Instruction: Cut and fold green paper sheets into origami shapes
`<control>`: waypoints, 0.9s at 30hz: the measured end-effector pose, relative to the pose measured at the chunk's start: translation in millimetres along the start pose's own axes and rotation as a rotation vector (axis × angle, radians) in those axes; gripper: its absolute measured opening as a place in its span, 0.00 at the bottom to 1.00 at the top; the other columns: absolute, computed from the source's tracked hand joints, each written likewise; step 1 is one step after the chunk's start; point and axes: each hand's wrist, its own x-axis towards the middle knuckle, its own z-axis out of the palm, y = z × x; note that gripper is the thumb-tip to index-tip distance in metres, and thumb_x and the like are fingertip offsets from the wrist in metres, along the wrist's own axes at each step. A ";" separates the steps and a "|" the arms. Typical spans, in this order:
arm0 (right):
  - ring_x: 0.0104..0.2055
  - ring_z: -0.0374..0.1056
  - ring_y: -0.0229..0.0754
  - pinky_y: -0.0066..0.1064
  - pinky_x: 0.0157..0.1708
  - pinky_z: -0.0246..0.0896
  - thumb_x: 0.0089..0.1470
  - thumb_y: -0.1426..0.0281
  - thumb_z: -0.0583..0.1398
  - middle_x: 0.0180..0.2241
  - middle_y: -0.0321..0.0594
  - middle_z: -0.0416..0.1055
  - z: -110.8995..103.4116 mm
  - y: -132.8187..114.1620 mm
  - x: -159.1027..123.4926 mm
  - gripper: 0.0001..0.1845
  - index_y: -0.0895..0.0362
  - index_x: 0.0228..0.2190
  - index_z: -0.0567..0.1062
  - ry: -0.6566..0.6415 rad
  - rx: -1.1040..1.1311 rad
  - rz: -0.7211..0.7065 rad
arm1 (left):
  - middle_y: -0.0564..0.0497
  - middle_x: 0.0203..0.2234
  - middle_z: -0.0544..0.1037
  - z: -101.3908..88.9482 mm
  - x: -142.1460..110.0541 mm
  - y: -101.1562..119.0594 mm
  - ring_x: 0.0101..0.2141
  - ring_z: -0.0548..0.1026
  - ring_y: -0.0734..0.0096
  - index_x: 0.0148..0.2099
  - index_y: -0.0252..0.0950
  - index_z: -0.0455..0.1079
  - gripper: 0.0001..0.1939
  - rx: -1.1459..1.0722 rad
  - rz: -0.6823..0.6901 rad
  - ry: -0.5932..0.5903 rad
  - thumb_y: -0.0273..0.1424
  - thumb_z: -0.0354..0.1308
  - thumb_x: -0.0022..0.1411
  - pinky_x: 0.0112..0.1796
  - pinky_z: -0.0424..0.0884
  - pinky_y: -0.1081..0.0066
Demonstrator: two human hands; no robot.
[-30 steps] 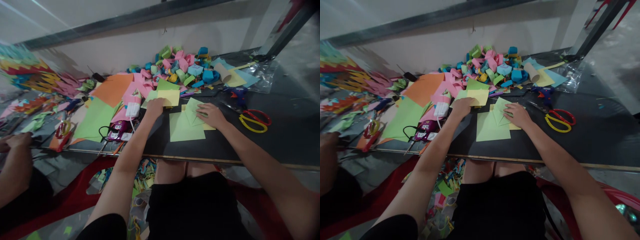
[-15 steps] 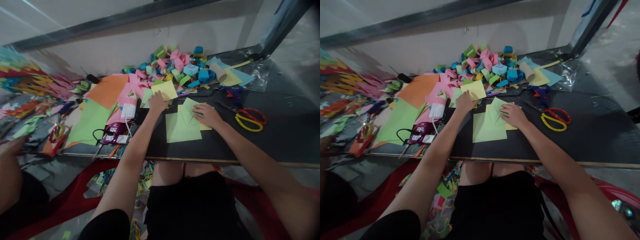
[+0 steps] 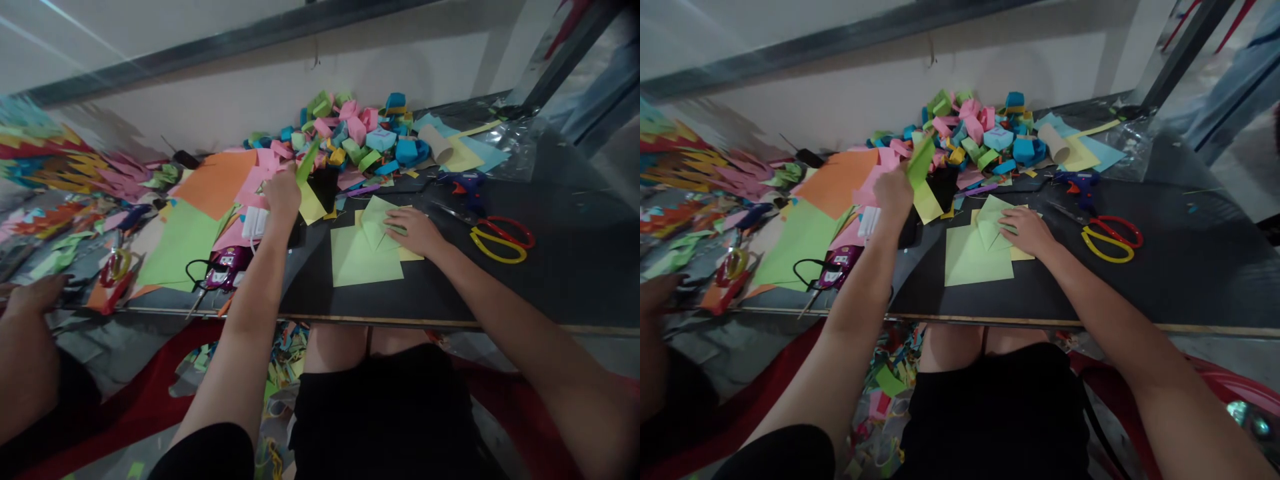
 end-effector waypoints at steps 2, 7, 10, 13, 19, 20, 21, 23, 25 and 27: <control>0.58 0.75 0.54 0.56 0.61 0.67 0.65 0.60 0.58 0.56 0.41 0.79 0.9 1.1 0.5 0.17 0.47 0.47 0.85 0.004 0.005 0.001 | 0.38 0.52 0.79 -18.6 6.3 -14.0 0.52 0.77 0.48 0.73 0.38 0.58 0.34 -0.021 -0.084 0.105 0.21 0.38 0.68 0.51 0.71 0.50; 0.58 0.75 0.54 0.56 0.61 0.67 0.64 0.62 0.60 0.56 0.43 0.79 1.6 1.9 1.3 0.15 0.49 0.46 0.85 -0.001 0.014 -0.011 | 0.54 0.67 0.68 -48.9 3.7 -41.0 0.59 0.68 0.57 0.73 0.45 0.56 0.28 -0.151 -0.002 0.281 0.29 0.36 0.75 0.58 0.64 0.53; 0.59 0.75 0.54 0.55 0.63 0.66 0.64 0.62 0.59 0.56 0.45 0.79 -0.3 1.1 0.7 0.16 0.51 0.47 0.84 -0.010 0.004 -0.011 | 0.46 0.60 0.75 -36.4 -4.1 -48.1 0.57 0.72 0.54 0.67 0.42 0.65 0.25 -0.016 -0.019 0.136 0.31 0.37 0.76 0.56 0.67 0.54; 0.59 0.74 0.53 0.54 0.64 0.64 0.65 0.63 0.60 0.57 0.46 0.78 -3.0 -0.2 0.1 0.16 0.52 0.48 0.84 -0.016 -0.003 -0.009 | 0.38 0.55 0.78 -8.3 -6.6 -55.5 0.58 0.74 0.46 0.63 0.38 0.71 0.23 0.163 -0.065 -0.125 0.30 0.45 0.71 0.54 0.71 0.54; 0.59 0.75 0.55 0.56 0.64 0.65 0.63 0.62 0.62 0.57 0.47 0.78 -4.2 -1.0 0.4 0.16 0.53 0.48 0.84 -0.022 0.005 -0.011 | 0.28 0.73 0.53 10.7 -4.6 -68.8 0.72 0.55 0.43 0.76 0.24 0.45 0.46 0.201 0.041 -0.323 0.30 0.60 0.62 0.66 0.61 0.49; 0.59 0.75 0.55 0.56 0.64 0.64 0.63 0.62 0.62 0.57 0.47 0.78 -3.7 -0.7 0.5 0.16 0.53 0.48 0.84 -0.019 0.006 -0.011 | 0.28 0.75 0.48 7.9 -4.7 -65.5 0.74 0.49 0.43 0.76 0.24 0.44 0.47 0.194 0.069 -0.297 0.31 0.61 0.61 0.68 0.57 0.48; 0.59 0.75 0.55 0.57 0.64 0.64 0.63 0.61 0.62 0.57 0.47 0.78 -3.1 -0.4 0.5 0.16 0.53 0.48 0.84 -0.014 0.006 -0.010 | 0.28 0.75 0.47 5.3 -4.8 -59.2 0.74 0.47 0.43 0.76 0.24 0.45 0.47 0.171 0.086 -0.257 0.31 0.62 0.61 0.69 0.55 0.49; 0.59 0.75 0.55 0.57 0.64 0.64 0.64 0.61 0.61 0.57 0.46 0.78 -2.0 0.1 0.3 0.16 0.52 0.48 0.84 -0.005 0.004 -0.007 | 0.33 0.72 0.58 4.5 -3.9 -37.5 0.72 0.56 0.45 0.73 0.30 0.55 0.40 0.053 0.139 -0.138 0.33 0.61 0.63 0.68 0.57 0.52; 0.59 0.75 0.55 0.57 0.64 0.64 0.63 0.61 0.61 0.57 0.45 0.78 -1.4 0.3 0.1 0.16 0.51 0.48 0.84 -0.001 -0.002 -0.006 | 0.41 0.64 0.72 12.8 -0.5 -8.4 0.65 0.68 0.54 0.67 0.36 0.65 0.27 -0.156 0.247 -0.055 0.33 0.54 0.68 0.65 0.63 0.59; 0.59 0.75 0.55 0.58 0.64 0.64 0.63 0.61 0.61 0.57 0.44 0.78 -1.5 0.1 -0.2 0.16 0.50 0.48 0.84 0.002 -0.011 -0.008 | 0.41 0.57 0.78 28.1 5.3 19.2 0.59 0.74 0.60 0.63 0.33 0.68 0.22 -0.320 0.243 -0.067 0.32 0.48 0.72 0.61 0.67 0.64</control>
